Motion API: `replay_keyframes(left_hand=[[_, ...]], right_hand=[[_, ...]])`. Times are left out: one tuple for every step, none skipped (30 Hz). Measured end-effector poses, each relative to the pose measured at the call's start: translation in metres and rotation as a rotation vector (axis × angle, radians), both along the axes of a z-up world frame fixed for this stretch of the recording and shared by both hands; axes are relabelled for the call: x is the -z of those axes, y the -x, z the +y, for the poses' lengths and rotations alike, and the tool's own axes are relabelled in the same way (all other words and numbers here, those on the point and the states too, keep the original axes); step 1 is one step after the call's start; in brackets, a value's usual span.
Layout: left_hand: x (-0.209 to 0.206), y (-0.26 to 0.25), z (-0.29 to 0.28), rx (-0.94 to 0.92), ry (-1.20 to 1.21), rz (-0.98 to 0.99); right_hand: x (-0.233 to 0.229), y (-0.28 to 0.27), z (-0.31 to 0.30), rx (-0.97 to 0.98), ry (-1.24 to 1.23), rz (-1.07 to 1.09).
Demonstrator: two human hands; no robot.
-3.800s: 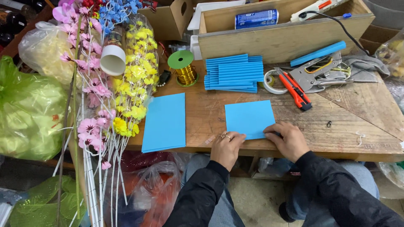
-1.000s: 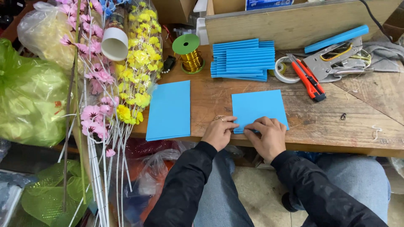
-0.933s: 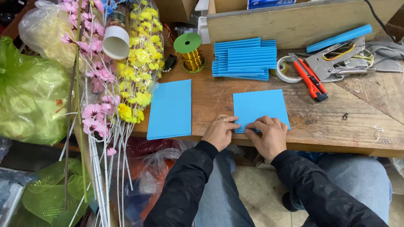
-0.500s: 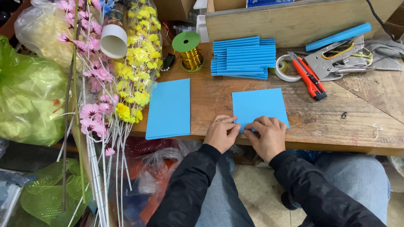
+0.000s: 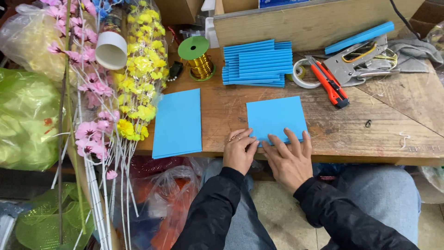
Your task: Folding small rectangular pieces of blue paper by hand on a wooden table
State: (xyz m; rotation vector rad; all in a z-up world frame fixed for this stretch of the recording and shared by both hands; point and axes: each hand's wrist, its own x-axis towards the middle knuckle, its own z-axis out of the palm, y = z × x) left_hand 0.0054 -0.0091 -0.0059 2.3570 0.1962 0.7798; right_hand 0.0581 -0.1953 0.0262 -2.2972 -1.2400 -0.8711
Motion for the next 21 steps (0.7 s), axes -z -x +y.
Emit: replay_keyframes(left_hand=[[-0.001,-0.001,-0.001,0.003,0.000,0.001],[-0.003,0.000,-0.001,0.004,0.013,0.010],[-0.004,0.000,-0.001,0.005,0.025,0.019],[-0.004,0.000,0.000,0.003,0.026,0.022],[-0.003,0.000,0.001,0.009,0.024,0.019],[-0.002,-0.001,0.001,0.015,0.025,0.016],[-0.002,0.000,0.000,0.014,0.028,0.019],[-0.003,0.000,0.000,0.013,0.037,0.015],[-0.003,0.000,-0.001,0.012,0.045,0.011],[-0.001,0.000,0.000,0.012,0.046,0.012],[0.000,-0.001,0.001,0.013,0.033,0.006],[0.002,-0.001,0.002,0.013,0.020,-0.002],[0.005,-0.002,0.002,0.014,0.021,-0.001],[0.008,-0.002,0.003,0.011,0.011,0.003],[0.011,-0.003,0.004,0.008,0.000,0.008],[0.014,-0.003,0.004,0.010,0.001,0.007],[0.016,-0.002,0.004,0.005,-0.027,0.011],[0.017,-0.003,0.005,0.000,-0.058,0.013],[0.014,-0.003,0.001,0.002,-0.058,0.009],[0.011,-0.003,-0.003,-0.035,-0.147,0.030],[0.007,-0.002,-0.007,-0.073,-0.235,0.051]], right_hand=[[-0.002,-0.002,-0.003,0.003,0.000,0.001],[-0.003,-0.004,-0.006,0.018,0.002,-0.007],[-0.005,-0.005,-0.009,0.032,0.003,-0.015],[-0.005,-0.008,-0.015,0.031,0.004,-0.012],[-0.005,-0.011,-0.021,0.045,0.030,-0.011],[-0.005,-0.013,-0.029,0.060,0.057,-0.009],[-0.004,-0.016,-0.035,0.059,0.060,-0.007],[-0.003,-0.019,-0.042,0.078,0.061,-0.009],[-0.002,-0.022,-0.049,0.098,0.062,-0.012],[-0.001,-0.026,-0.056,0.098,0.063,-0.011],[0.000,-0.029,-0.063,0.122,0.072,-0.026],[0.001,-0.032,-0.070,0.145,0.081,-0.042],[0.002,-0.034,-0.075,0.146,0.082,-0.042],[0.003,-0.036,-0.079,0.170,0.075,-0.045],[0.004,-0.038,-0.084,0.193,0.068,-0.048],[0.004,-0.037,-0.085,0.195,0.069,-0.049],[0.004,-0.037,-0.086,0.209,0.065,-0.047],[0.004,-0.037,-0.086,0.223,0.058,-0.047],[0.005,-0.037,-0.085,0.225,0.057,-0.050],[0.006,-0.037,-0.085,0.224,0.051,-0.041],[0.007,-0.037,-0.085,0.223,0.045,-0.031]])
